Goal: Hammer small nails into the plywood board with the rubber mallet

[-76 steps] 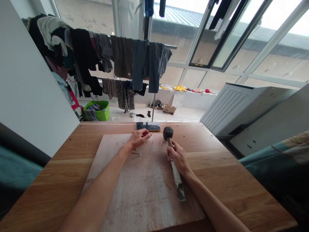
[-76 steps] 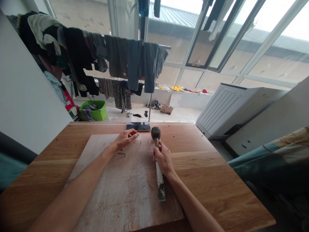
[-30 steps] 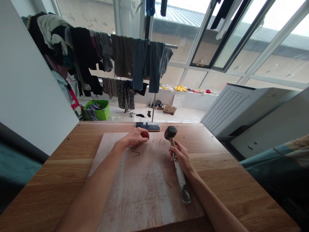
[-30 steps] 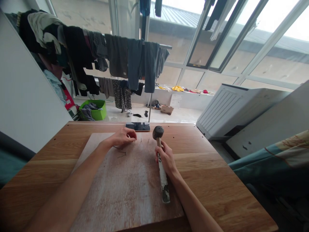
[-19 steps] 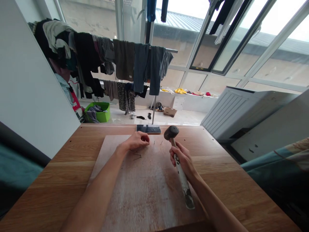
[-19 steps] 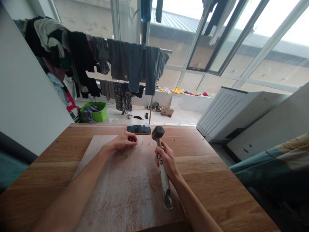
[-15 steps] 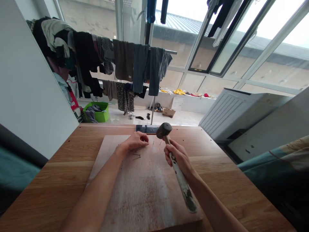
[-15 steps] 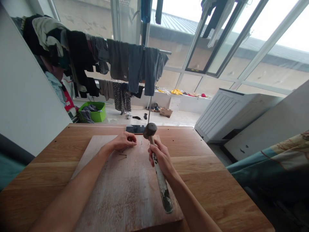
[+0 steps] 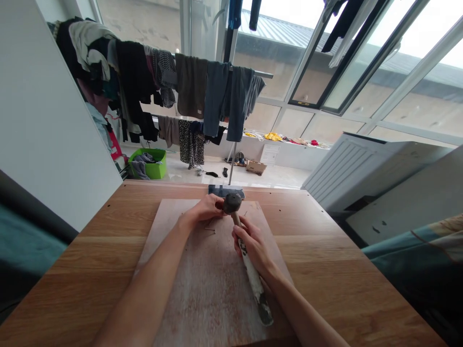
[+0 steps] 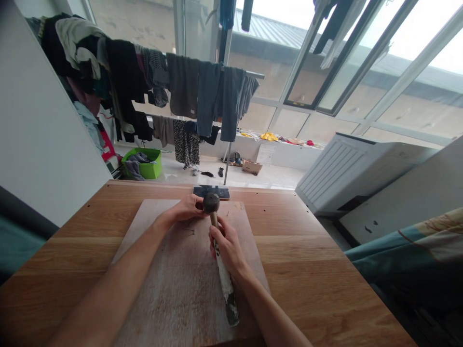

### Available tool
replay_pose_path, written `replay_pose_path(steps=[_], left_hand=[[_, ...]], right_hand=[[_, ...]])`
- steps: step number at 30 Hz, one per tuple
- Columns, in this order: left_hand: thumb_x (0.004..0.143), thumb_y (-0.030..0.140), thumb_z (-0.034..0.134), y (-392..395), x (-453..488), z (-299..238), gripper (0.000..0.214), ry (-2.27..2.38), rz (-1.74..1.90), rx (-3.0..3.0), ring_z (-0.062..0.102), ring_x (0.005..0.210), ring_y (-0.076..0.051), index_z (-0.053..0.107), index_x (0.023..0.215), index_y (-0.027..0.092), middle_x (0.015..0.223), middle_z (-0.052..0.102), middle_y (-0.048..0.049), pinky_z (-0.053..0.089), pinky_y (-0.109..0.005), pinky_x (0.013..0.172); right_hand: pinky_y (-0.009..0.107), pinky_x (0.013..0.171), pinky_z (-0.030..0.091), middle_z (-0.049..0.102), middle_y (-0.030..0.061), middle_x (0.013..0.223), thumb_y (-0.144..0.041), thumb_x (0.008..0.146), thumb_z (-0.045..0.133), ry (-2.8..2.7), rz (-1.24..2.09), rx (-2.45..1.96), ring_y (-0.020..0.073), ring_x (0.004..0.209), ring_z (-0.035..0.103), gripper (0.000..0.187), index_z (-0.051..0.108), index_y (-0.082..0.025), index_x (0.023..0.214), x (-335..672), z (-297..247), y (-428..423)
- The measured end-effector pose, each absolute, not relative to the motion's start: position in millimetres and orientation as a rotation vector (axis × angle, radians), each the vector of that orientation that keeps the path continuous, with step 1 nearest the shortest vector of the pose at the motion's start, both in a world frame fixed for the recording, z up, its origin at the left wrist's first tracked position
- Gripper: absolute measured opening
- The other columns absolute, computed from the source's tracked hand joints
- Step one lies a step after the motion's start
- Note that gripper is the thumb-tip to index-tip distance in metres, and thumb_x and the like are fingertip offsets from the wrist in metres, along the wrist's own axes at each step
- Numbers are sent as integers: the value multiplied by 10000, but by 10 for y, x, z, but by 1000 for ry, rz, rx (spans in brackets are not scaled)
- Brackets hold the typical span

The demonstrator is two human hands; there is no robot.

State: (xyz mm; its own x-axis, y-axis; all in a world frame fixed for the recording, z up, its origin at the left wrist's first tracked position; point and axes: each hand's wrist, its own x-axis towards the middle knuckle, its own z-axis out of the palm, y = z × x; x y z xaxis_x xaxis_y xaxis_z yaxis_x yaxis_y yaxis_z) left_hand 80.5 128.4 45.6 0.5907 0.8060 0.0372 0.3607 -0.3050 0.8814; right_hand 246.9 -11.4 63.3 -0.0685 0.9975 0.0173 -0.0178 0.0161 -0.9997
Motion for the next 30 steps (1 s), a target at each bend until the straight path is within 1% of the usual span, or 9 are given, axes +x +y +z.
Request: replay_pose_path(steps=[4,8,12,14,17,20,23,25,30], left_hand=[[642,325,697,1269,800,528,202,974,571,1946,585,667,-161,718,750,155,668,626,20,420,-246,613],[587,250,699,1275,712,656,164,1127,496,2027,588,676,-172,679,737,187,696,637,13,415,-251,593],[498,260,786,1218,603,761,197,1322,315,2106,570,636,-196,607,567,217,590,589,6,392,-278,583],[491,274,809,1166,602,784,273,1385,230,2135,567,618,-207,543,460,220,506,531,1,394,-293,598],[503,241,805,1111,664,806,327,1433,202,2178,568,623,-208,490,417,221,471,487,7,401,-297,629],[531,217,791,1110,719,848,273,1413,229,2207,567,609,-199,526,468,215,518,534,3,400,-294,617],[644,243,731,1146,711,895,104,1365,288,2211,585,635,-185,634,642,206,650,630,-11,390,-274,585],[697,228,680,1171,685,906,56,1343,308,2208,597,664,-174,669,745,202,720,661,-13,389,-258,580],[682,168,656,1204,642,859,45,1309,253,2189,590,635,-159,690,700,192,669,653,0,391,-246,572]], right_hand=[[200,337,357,477,-80,611,-500,846,624,-1262,1265,-1162,88,384,430,385,611,-192,1078,2458,632,-114],[207,338,360,499,-70,625,-504,836,628,-1272,1264,-1180,93,387,441,403,620,-188,1086,2468,630,-109],[209,342,346,514,-61,653,-509,841,626,-1248,1246,-1161,87,386,443,369,608,-197,1037,2490,627,-104],[207,347,343,499,-68,630,-510,848,622,-1245,1233,-1157,86,382,436,342,593,-201,992,2498,625,-101],[203,350,346,495,-72,620,-500,855,618,-1252,1220,-1155,83,378,433,313,568,-207,951,2502,625,-94],[199,353,349,506,-66,639,-492,857,615,-1265,1200,-1155,77,378,445,294,553,-208,898,2497,627,-90],[204,358,363,496,-65,629,-497,859,607,-1265,1185,-1159,78,380,451,293,542,-211,852,2495,630,-96],[207,355,371,497,-63,633,-495,861,605,-1261,1183,-1157,80,381,452,290,545,-211,855,2496,629,-103],[203,343,362,511,-63,649,-485,867,610,-1257,1195,-1133,78,379,444,293,570,-202,930,2504,605,-100]])
